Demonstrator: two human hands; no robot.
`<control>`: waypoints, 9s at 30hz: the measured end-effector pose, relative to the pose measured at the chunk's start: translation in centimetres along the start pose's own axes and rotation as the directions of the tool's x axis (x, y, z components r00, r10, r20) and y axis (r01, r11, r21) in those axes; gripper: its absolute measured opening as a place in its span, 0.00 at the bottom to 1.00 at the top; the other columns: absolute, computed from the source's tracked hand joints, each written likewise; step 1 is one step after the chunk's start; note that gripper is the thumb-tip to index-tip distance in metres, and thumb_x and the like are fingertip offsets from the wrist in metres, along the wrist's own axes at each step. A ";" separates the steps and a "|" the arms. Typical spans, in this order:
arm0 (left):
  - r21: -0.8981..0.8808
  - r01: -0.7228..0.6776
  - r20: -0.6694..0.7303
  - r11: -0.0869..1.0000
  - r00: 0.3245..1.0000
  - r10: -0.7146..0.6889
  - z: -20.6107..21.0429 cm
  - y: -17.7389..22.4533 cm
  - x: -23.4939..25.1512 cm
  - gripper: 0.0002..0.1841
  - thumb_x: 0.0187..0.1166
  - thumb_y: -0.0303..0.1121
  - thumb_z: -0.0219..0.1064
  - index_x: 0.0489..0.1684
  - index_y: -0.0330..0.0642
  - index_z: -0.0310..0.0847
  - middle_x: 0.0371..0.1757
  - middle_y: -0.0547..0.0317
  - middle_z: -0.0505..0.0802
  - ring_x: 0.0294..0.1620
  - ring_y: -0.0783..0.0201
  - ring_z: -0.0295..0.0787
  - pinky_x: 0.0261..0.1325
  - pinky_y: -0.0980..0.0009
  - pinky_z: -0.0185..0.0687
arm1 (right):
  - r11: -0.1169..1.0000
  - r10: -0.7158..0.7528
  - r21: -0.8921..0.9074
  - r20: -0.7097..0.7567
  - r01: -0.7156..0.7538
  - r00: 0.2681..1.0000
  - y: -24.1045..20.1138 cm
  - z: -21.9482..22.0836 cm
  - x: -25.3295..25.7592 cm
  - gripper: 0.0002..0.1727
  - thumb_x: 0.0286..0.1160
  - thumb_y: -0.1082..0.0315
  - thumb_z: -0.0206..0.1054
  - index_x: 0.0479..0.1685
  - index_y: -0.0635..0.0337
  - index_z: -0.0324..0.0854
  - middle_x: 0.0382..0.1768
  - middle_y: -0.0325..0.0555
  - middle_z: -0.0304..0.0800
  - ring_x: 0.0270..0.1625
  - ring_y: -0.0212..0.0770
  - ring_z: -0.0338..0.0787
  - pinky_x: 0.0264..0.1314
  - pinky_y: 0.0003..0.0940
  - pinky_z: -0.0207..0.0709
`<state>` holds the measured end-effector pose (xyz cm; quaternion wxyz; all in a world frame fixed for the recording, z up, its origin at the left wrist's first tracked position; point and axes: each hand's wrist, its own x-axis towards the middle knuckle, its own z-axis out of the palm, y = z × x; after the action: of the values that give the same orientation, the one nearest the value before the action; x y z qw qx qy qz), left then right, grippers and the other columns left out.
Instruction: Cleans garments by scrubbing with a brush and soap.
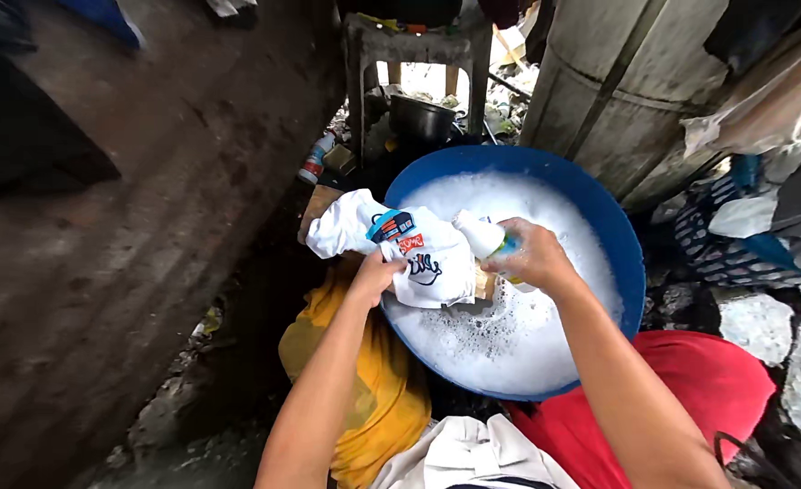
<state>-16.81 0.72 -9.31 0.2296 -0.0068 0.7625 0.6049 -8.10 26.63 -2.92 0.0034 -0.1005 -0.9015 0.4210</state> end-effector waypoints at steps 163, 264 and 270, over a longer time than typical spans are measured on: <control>0.446 -0.071 -0.147 0.892 0.978 0.151 -11.4 1.2 6.2 0.10 0.81 0.23 0.65 0.55 0.30 0.81 0.58 0.34 0.87 0.62 0.43 0.83 0.67 0.40 0.73 | 0.507 0.145 -0.859 0.165 0.070 0.976 -4.1 3.7 7.7 0.19 0.68 0.74 0.72 0.61 0.61 0.87 0.56 0.64 0.91 0.66 0.67 0.85 0.64 0.68 0.70; 0.693 -0.045 0.048 0.719 0.999 0.017 -9.5 6.8 5.7 0.35 0.76 0.18 0.66 0.86 0.41 0.59 0.72 0.22 0.79 0.71 0.26 0.78 0.69 0.28 0.71 | 0.960 0.195 -0.237 0.171 -0.152 0.966 5.6 2.6 3.3 0.35 0.57 0.62 0.88 0.68 0.63 0.83 0.53 0.67 0.91 0.56 0.68 0.90 0.61 0.73 0.78; 0.340 -0.339 0.256 0.877 0.931 0.260 -3.7 12.7 4.0 0.15 0.86 0.22 0.58 0.68 0.36 0.74 0.59 0.45 0.87 0.57 0.60 0.84 0.62 0.59 0.79 | 0.978 0.206 -0.037 0.117 -0.203 0.971 4.8 0.1 1.4 0.35 0.57 0.66 0.87 0.68 0.66 0.81 0.55 0.67 0.89 0.56 0.63 0.90 0.62 0.68 0.80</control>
<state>-25.32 1.78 1.56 0.2061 0.2181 0.8289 0.4720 -8.66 29.86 -6.75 -0.0957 -0.1674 -0.8899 0.4134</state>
